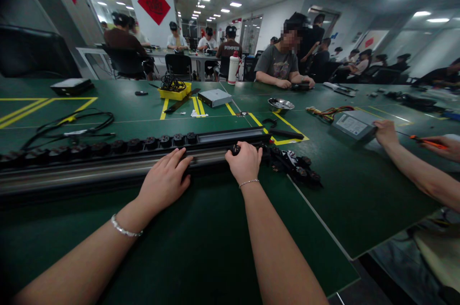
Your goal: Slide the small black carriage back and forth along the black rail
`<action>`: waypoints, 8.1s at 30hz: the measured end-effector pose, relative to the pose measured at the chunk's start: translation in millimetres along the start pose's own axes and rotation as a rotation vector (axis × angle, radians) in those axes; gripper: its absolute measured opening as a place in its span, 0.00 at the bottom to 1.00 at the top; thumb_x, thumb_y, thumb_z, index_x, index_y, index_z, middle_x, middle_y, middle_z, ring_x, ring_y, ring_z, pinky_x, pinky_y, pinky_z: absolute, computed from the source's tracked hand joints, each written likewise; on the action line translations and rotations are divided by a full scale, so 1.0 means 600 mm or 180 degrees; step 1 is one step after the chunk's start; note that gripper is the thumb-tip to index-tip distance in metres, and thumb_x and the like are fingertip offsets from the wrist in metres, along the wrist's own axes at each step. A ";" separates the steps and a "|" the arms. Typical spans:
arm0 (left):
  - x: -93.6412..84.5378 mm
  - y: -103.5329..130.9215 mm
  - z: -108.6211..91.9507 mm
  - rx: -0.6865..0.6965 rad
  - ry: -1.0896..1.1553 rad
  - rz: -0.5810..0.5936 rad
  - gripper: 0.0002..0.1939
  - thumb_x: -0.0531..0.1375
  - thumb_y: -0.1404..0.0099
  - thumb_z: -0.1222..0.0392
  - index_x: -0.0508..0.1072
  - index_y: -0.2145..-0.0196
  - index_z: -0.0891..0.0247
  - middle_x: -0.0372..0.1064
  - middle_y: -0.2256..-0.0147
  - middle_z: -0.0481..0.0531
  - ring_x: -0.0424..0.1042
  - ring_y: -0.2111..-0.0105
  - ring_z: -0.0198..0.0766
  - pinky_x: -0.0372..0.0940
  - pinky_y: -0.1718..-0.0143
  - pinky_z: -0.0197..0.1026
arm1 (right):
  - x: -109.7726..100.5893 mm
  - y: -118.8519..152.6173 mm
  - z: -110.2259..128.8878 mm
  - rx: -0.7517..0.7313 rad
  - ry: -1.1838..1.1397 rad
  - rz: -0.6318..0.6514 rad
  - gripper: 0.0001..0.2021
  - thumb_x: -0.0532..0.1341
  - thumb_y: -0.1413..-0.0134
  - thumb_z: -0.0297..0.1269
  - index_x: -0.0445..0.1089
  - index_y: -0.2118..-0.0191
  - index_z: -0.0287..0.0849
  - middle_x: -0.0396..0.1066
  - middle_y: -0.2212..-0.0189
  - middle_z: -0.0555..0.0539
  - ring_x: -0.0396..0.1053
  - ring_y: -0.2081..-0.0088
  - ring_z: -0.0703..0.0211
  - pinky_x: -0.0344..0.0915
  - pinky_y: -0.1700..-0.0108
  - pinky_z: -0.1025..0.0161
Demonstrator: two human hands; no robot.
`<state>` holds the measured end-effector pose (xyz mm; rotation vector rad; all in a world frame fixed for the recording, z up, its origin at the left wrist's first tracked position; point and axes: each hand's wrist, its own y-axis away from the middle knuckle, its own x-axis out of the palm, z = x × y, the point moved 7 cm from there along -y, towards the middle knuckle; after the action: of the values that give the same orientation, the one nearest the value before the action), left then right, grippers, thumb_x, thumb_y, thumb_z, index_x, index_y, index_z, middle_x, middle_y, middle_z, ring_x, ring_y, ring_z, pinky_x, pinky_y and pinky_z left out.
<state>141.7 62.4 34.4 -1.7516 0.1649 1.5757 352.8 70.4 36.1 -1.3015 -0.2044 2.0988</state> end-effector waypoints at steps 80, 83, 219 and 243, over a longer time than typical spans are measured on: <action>-0.003 -0.001 0.002 -0.0048 0.0134 -0.0085 0.19 0.53 0.41 0.60 0.66 0.51 0.63 0.58 0.43 0.61 0.57 0.43 0.49 0.57 0.44 0.51 | -0.041 -0.031 -0.094 0.0614 0.0248 0.0017 0.20 0.57 0.57 0.45 0.73 0.56 0.47 0.74 0.65 0.45 0.69 0.61 0.48 0.63 0.59 0.57; -0.002 -0.001 0.002 -0.0028 0.0110 -0.0069 0.19 0.53 0.40 0.60 0.66 0.51 0.64 0.58 0.43 0.62 0.57 0.43 0.49 0.57 0.44 0.51 | -0.041 -0.032 -0.099 0.0683 0.0320 0.0018 0.21 0.57 0.56 0.47 0.72 0.55 0.47 0.74 0.65 0.44 0.69 0.61 0.47 0.63 0.59 0.56; -0.002 -0.001 0.001 -0.0113 0.0073 -0.0079 0.22 0.54 0.41 0.60 0.65 0.48 0.61 0.58 0.44 0.60 0.58 0.44 0.49 0.58 0.46 0.49 | -0.047 -0.043 -0.119 0.0651 -0.0202 -0.0753 0.20 0.54 0.54 0.30 0.66 0.52 0.35 0.69 0.56 0.38 0.65 0.54 0.50 0.58 0.48 0.52; -0.002 -0.004 -0.005 -0.0085 0.0118 -0.0110 0.11 0.55 0.42 0.60 0.69 0.62 0.66 0.59 0.45 0.63 0.58 0.44 0.50 0.60 0.47 0.49 | -0.064 -0.036 -0.130 0.0919 0.0077 -0.0914 0.20 0.53 0.55 0.30 0.67 0.53 0.39 0.68 0.57 0.39 0.64 0.55 0.48 0.59 0.53 0.52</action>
<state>145.1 61.5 36.4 -1.7958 0.1315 1.5281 439.3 48.8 35.7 -1.0571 -0.0688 1.7926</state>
